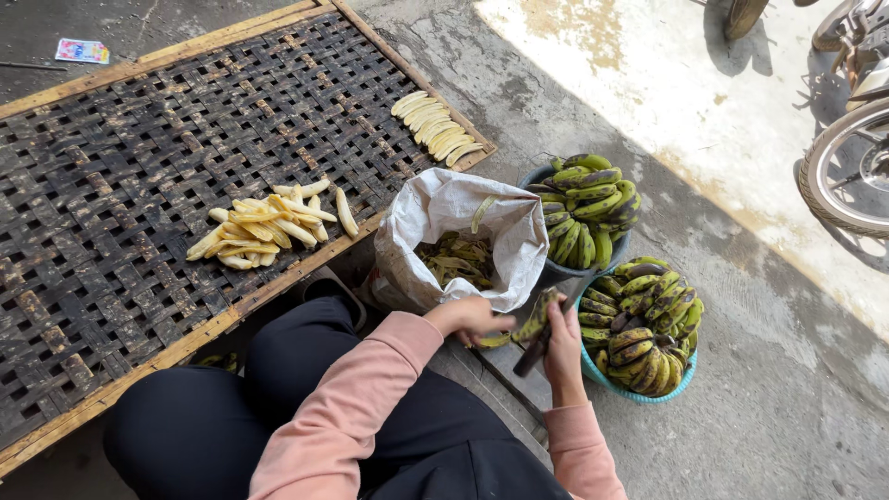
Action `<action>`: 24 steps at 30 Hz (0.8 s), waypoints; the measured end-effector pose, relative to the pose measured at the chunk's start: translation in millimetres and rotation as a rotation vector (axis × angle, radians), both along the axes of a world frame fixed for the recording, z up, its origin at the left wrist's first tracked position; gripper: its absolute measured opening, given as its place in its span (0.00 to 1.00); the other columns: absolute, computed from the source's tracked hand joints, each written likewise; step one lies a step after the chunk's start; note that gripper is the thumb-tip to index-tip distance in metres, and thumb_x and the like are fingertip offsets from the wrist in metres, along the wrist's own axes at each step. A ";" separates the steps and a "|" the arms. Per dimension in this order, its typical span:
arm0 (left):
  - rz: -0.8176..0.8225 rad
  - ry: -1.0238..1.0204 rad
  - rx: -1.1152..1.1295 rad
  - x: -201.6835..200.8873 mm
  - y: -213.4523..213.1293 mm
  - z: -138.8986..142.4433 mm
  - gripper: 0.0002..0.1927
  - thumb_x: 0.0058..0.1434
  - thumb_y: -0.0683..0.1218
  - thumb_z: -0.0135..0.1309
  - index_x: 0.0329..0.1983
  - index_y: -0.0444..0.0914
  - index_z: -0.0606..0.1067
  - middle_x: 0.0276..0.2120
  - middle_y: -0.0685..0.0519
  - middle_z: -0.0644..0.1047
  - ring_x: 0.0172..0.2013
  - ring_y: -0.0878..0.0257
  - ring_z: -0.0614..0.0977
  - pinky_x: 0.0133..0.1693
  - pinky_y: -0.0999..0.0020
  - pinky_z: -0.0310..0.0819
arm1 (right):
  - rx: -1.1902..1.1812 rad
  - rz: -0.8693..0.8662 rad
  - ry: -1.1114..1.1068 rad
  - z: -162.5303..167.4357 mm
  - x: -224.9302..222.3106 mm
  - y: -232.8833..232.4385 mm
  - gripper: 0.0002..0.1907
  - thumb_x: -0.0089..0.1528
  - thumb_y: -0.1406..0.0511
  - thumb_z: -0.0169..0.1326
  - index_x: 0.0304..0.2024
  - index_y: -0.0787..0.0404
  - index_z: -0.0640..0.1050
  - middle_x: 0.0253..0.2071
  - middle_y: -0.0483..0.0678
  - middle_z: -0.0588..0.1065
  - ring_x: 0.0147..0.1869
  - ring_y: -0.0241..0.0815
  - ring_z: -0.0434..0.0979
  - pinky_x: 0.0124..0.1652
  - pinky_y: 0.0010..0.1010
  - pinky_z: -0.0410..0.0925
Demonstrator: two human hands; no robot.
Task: The person sits on the ground peeling green bananas with a small knife, cutting the peel and stripping it off by hand. Peeled bananas are placed on a slatted wooden drying rack and discarded peels are dropped into a woven sack.
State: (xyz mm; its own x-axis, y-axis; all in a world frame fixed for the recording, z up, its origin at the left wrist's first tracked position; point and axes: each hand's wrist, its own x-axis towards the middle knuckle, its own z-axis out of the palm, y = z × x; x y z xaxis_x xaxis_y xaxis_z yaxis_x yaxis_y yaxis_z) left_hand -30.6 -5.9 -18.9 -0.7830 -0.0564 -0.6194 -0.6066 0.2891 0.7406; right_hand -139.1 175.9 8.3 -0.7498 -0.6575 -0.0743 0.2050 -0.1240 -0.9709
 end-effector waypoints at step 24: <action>1.254 1.038 1.323 27.8 -131.5 63.6 0.16 0.70 0.50 0.46 0.56 0.36 0.68 0.51 0.47 0.78 0.50 0.58 0.79 0.51 0.57 0.78 | 0.759 -0.200 1.033 15.0 -22.4 -240.7 0.19 0.56 0.61 0.63 0.45 0.64 0.74 0.38 0.61 0.79 0.43 0.66 0.80 0.42 0.52 0.71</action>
